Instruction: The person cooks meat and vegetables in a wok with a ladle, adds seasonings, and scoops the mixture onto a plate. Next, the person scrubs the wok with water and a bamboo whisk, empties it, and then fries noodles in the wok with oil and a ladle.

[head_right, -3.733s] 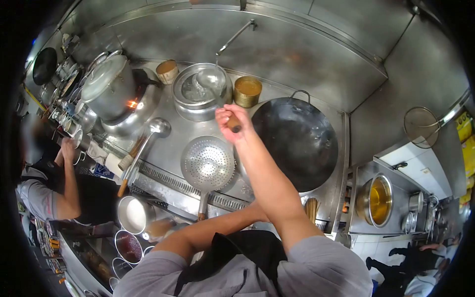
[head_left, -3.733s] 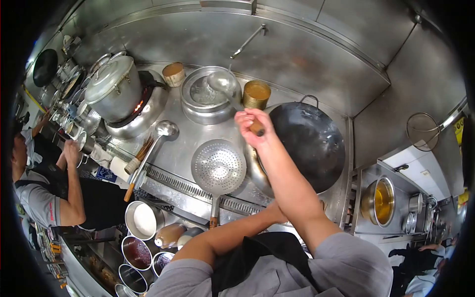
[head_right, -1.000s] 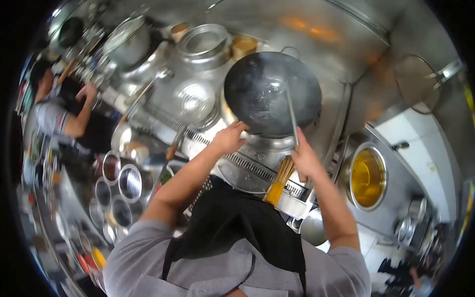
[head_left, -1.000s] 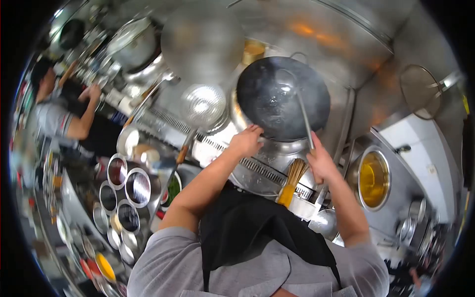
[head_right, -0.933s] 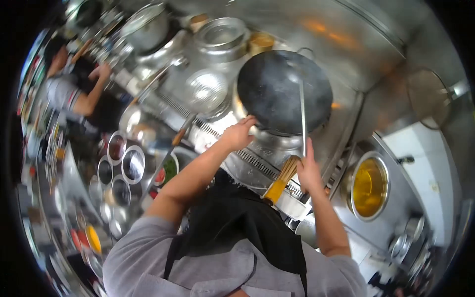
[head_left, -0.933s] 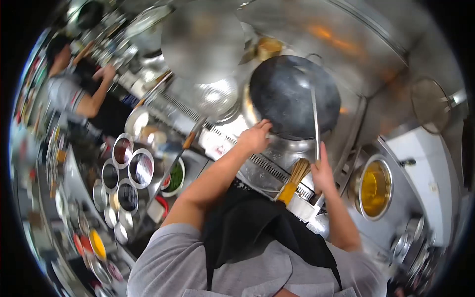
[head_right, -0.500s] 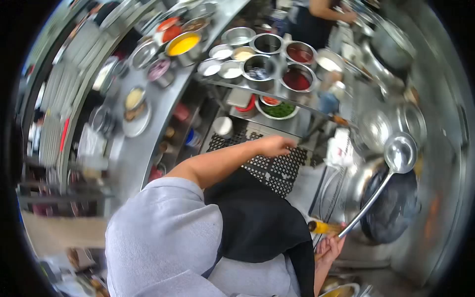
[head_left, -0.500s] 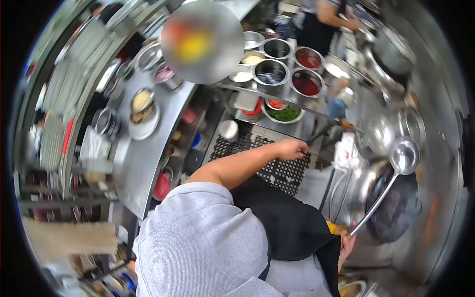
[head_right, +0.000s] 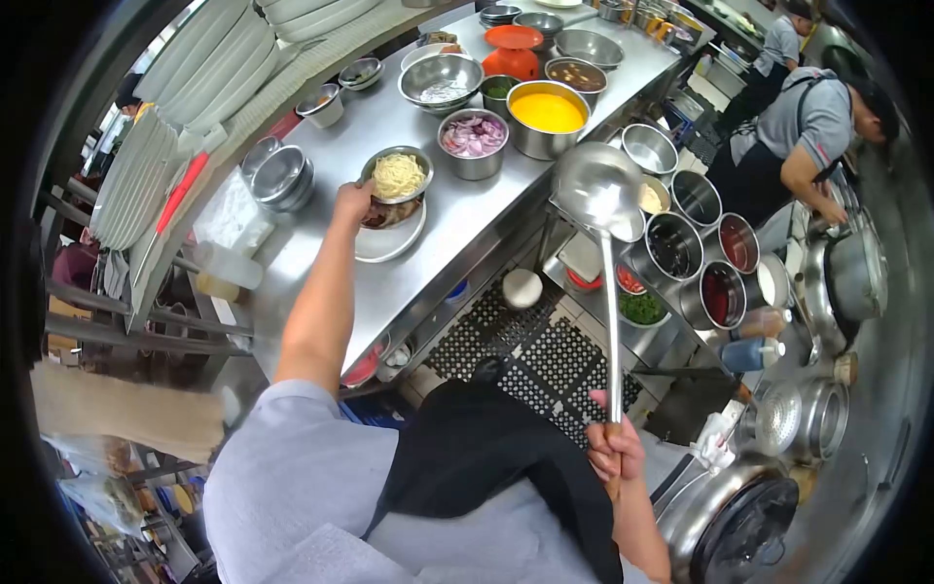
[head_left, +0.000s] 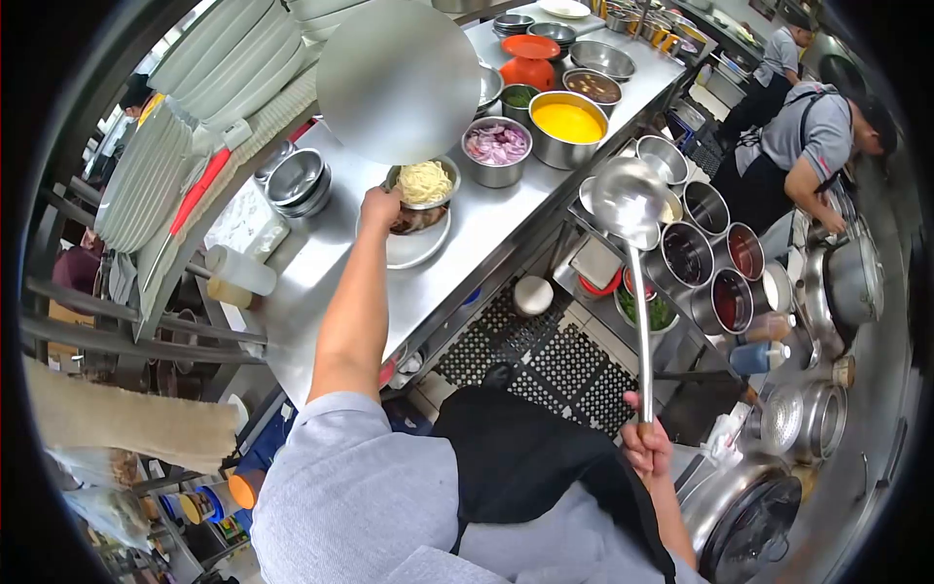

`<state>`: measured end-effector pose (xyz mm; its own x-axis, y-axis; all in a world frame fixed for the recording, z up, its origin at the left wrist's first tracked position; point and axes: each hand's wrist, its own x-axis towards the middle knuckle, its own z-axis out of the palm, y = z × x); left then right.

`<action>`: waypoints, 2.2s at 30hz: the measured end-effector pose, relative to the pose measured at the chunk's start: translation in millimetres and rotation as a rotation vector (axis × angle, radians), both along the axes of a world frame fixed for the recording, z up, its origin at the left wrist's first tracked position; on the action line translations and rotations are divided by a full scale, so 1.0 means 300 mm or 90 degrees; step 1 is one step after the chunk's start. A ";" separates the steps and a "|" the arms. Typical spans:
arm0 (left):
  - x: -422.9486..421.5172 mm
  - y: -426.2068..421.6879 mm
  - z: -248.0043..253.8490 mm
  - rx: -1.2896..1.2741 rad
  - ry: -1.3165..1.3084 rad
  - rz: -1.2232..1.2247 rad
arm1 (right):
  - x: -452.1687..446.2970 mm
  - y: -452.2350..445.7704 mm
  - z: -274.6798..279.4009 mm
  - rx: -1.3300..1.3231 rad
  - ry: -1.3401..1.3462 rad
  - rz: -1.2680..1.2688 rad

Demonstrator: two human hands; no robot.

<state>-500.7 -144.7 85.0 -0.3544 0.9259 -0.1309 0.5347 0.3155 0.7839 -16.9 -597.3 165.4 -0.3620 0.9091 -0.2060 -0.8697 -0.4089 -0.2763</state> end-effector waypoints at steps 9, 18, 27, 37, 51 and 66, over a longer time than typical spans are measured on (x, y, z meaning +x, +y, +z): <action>0.270 -0.069 0.340 0.001 -0.027 -0.159 | -0.123 0.294 0.087 -0.003 -0.033 0.171; 1.136 -0.335 0.201 -0.230 -0.376 -0.631 | -0.081 -0.317 0.201 -0.136 -0.208 -0.325; 2.251 -1.227 0.315 -0.394 -0.491 -1.123 | -0.164 -0.909 -0.018 -0.165 -0.256 -0.972; 3.241 -2.412 0.047 0.266 -0.073 -1.439 | 0.082 -1.459 -0.080 -0.642 -0.359 -1.103; 3.413 -2.486 0.116 0.578 -0.199 -1.401 | 0.402 -1.735 -0.130 -1.014 -1.014 -0.631; 2.175 -1.032 0.095 -0.147 -0.372 -0.876 | 0.696 -1.496 -0.328 -0.787 -0.983 -0.893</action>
<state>151.8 -454.4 113.4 0.8975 0.4222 -0.1275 0.1469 -0.0136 0.9891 191.8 -1046.2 66.9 0.9507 -0.3093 -0.0210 -0.1560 -0.4187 -0.8946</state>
